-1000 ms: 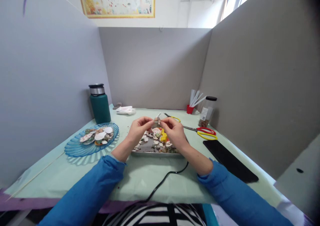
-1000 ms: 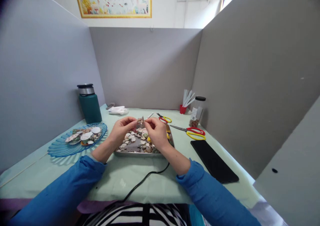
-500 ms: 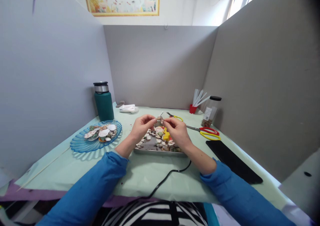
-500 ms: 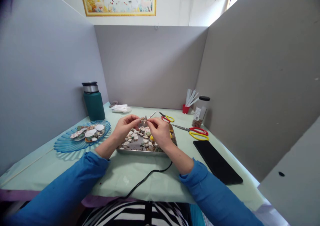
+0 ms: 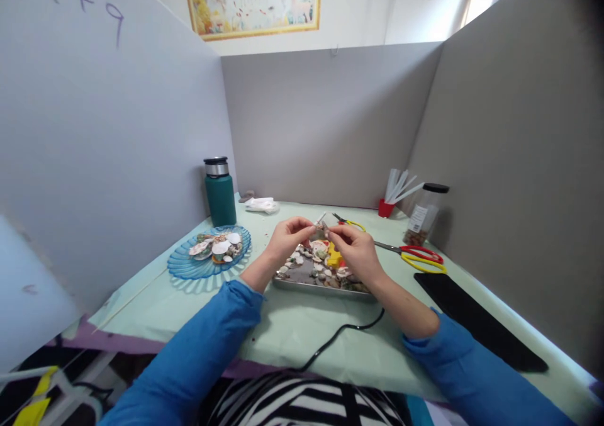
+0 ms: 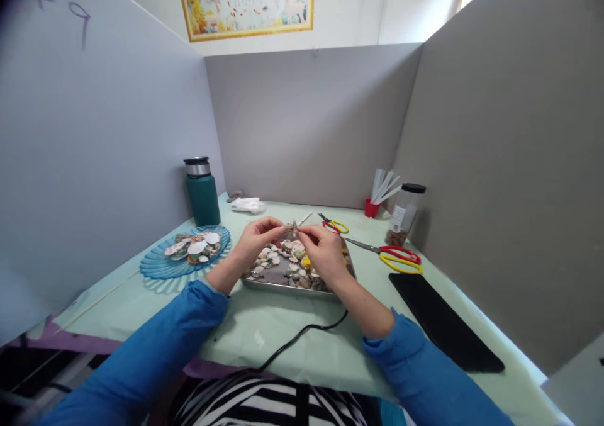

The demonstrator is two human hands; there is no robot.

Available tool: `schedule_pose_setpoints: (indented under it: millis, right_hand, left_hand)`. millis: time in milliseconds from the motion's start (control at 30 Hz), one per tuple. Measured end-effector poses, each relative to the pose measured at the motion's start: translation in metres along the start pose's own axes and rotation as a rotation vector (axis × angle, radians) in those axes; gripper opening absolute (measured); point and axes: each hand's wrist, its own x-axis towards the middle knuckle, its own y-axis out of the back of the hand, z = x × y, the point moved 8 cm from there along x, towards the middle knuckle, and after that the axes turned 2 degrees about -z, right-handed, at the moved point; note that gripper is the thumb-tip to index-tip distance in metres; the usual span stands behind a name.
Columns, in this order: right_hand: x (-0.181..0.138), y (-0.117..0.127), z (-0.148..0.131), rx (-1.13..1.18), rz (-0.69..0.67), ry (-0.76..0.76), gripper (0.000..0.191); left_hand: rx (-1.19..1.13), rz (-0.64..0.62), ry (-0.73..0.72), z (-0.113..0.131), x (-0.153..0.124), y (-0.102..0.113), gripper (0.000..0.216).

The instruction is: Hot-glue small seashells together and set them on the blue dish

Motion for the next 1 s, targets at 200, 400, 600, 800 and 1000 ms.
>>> schedule_pose_setpoints:
  millis: [200,400,600,800,1000]
  right_hand:
    - [0.001,0.004,-0.001,-0.077,0.012,0.076,0.016]
    - [-0.001,0.002,-0.005,-0.122,-0.017,0.115,0.014]
    - [-0.004,-0.003,-0.015,-0.161,-0.083,0.128,0.017]
    - [-0.006,-0.006,-0.017,-0.193,-0.106,0.133,0.018]
    - [-0.005,-0.004,-0.017,-0.200,-0.086,0.155,0.017]
  left_hand:
    - [0.359,-0.002,0.044,0.023,-0.002,0.047,0.022]
    - [0.852,0.177,0.142,0.051,-0.024,0.146,0.023]
    - [1.329,0.237,0.285,0.057,-0.032,0.198,0.017]
    - [1.512,0.323,0.355,0.059,-0.036,0.224,0.017]
    - [1.379,0.499,0.195,0.094,-0.038,0.211,0.024]
